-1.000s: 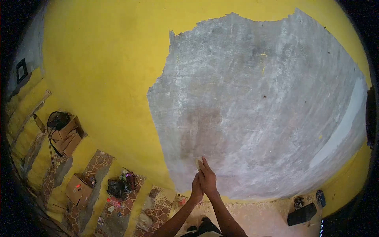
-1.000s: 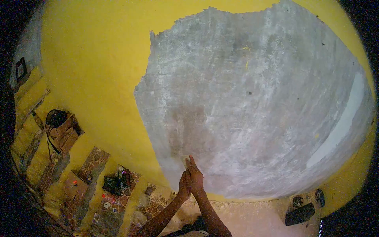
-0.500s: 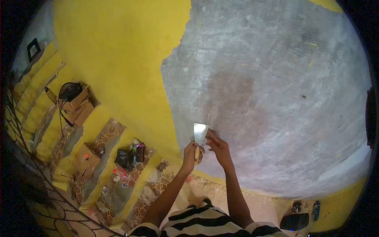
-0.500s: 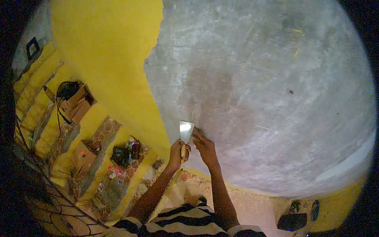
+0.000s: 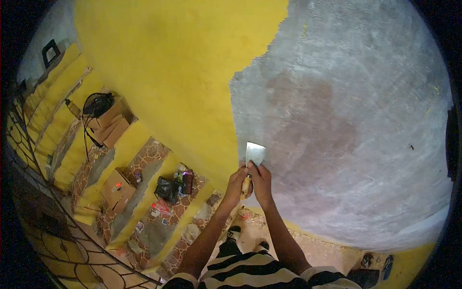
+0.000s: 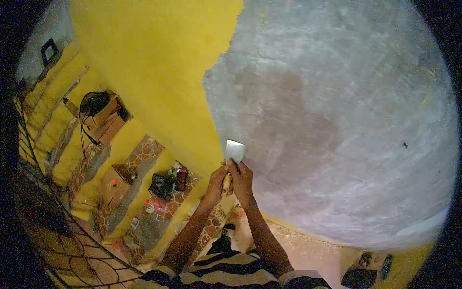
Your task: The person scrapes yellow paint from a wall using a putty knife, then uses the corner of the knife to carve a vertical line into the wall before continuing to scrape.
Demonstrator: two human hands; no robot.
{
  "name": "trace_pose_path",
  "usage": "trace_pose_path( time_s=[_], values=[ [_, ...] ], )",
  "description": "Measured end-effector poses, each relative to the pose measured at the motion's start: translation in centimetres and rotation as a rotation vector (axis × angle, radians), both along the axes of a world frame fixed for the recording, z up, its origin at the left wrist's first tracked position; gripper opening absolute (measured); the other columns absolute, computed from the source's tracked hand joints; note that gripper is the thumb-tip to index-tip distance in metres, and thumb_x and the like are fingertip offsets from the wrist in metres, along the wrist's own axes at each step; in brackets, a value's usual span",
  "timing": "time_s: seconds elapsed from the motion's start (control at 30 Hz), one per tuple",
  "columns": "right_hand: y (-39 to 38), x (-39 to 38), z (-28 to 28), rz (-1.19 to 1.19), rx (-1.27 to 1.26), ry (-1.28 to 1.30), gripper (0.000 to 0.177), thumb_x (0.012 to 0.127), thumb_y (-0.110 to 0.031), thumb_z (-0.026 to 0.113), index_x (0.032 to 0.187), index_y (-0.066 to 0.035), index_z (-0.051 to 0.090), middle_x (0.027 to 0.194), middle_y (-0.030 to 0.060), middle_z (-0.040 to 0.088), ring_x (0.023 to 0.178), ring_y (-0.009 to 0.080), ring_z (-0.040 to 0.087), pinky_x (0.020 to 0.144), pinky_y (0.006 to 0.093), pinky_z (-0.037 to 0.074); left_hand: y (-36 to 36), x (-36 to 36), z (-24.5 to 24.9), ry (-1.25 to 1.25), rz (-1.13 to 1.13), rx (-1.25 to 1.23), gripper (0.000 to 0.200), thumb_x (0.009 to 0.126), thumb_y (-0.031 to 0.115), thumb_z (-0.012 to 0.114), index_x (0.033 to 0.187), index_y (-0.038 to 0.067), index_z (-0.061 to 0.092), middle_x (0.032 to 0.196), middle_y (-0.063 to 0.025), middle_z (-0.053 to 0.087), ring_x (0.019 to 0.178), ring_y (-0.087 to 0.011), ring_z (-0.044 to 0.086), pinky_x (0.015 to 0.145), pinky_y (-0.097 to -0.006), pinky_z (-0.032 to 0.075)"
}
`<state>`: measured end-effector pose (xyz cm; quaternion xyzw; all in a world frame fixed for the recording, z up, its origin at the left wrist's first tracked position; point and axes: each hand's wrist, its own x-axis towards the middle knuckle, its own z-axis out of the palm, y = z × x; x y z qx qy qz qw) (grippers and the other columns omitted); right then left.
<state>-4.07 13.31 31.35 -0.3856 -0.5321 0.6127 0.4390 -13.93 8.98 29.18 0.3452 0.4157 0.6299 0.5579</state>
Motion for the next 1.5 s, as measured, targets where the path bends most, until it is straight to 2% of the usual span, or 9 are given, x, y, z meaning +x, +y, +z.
trace_pose_path(
  time_s=[0.17,0.27,0.33,0.43,0.67,1.23,1.3,1.4,1.5],
  values=[
    [3.0,-4.3,1.1,-0.155,0.268,0.076,0.032,0.096,-0.029,0.055,0.091,0.001,0.067,0.075,0.0036,0.065,0.065,0.0073,0.057,0.054,0.0259,0.046,1.7,-3.0,5.0,0.084,0.064,0.036,0.036,0.100,0.036,0.044,0.089,0.003,0.054,0.057,-0.0059,0.053,0.038,-0.0146,0.050,0.037,-0.0271,0.039],
    [2.0,-5.8,6.9,-0.122,0.205,0.332,0.034,0.095,-0.030,0.055,0.089,0.000,0.068,0.072,0.0041,0.064,0.058,0.0073,0.055,0.047,0.0227,0.042,2.1,-5.7,8.3,0.151,-0.123,0.084,0.037,0.099,0.037,0.044,0.089,0.003,0.054,0.058,-0.0061,0.054,0.038,-0.0158,0.051,0.037,-0.0276,0.041],
    [2.0,-5.3,9.4,-0.068,0.182,0.199,0.032,0.095,-0.030,0.056,0.089,0.000,0.068,0.070,0.0050,0.064,0.052,0.0083,0.055,0.042,0.0206,0.040,2.3,-6.7,10.0,0.217,-0.226,0.140,0.036,0.100,0.034,0.043,0.089,0.001,0.053,0.058,-0.0060,0.054,0.038,-0.0165,0.052,0.036,-0.0278,0.041],
    [2.6,-6.1,12.0,-0.113,0.265,0.162,0.026,0.094,-0.021,0.057,0.086,0.001,0.067,0.076,0.0084,0.069,0.061,0.0113,0.061,0.054,0.0263,0.048,3.0,-7.5,13.0,0.248,-0.268,0.175,0.037,0.099,0.038,0.043,0.091,0.004,0.053,0.053,-0.0062,0.051,0.036,-0.0160,0.048,0.034,-0.0291,0.038],
    [2.6,-8.2,17.1,-0.326,0.316,0.266,0.029,0.092,-0.022,0.059,0.072,0.000,0.061,0.054,0.0012,0.054,0.042,0.0080,0.047,0.038,0.0260,0.035,3.5,-7.4,18.5,0.197,-0.219,0.285,0.029,0.101,0.024,0.038,0.095,0.001,0.053,0.055,-0.0037,0.049,0.035,-0.0120,0.046,0.033,-0.0250,0.038],
    [3.1,-9.2,17.2,-0.463,0.395,0.098,0.023,0.089,-0.018,0.061,0.077,0.002,0.065,0.062,0.0029,0.060,0.049,0.0063,0.048,0.044,0.0246,0.036,3.4,-8.1,18.7,0.222,-0.223,0.214,0.039,0.099,0.040,0.040,0.109,0.005,0.052,0.056,0.0001,0.048,0.037,-0.0097,0.043,0.033,-0.0243,0.035],
    [4.0,-9.4,18.6,-0.547,0.567,0.088,0.030,0.090,-0.021,0.061,0.071,0.001,0.061,0.054,0.0018,0.055,0.045,0.0068,0.047,0.040,0.0270,0.035,4.5,-8.1,20.2,0.236,-0.234,0.267,0.032,0.100,0.033,0.038,0.110,0.004,0.048,0.057,-0.0013,0.048,0.037,-0.0103,0.045,0.033,-0.0251,0.037],
    [2.5,-8.9,20.5,-0.479,0.419,0.057,0.031,0.090,-0.022,0.061,0.070,0.002,0.060,0.054,0.0020,0.055,0.047,0.0064,0.047,0.042,0.0274,0.035,4.3,-8.3,20.3,0.239,-0.275,0.287,0.026,0.101,0.025,0.036,0.111,0.003,0.045,0.057,-0.0021,0.047,0.039,-0.0105,0.045,0.034,-0.0253,0.038],
    [4.3,-9.0,15.1,-0.531,0.520,-0.043,0.032,0.090,-0.022,0.062,0.069,0.002,0.060,0.054,0.0023,0.056,0.050,0.0072,0.049,0.045,0.0281,0.038,3.6,-8.4,17.7,0.186,-0.305,0.196,0.026,0.102,0.026,0.035,0.111,0.004,0.045,0.056,-0.0004,0.044,0.039,-0.0096,0.044,0.034,-0.0243,0.036]
  ],
)
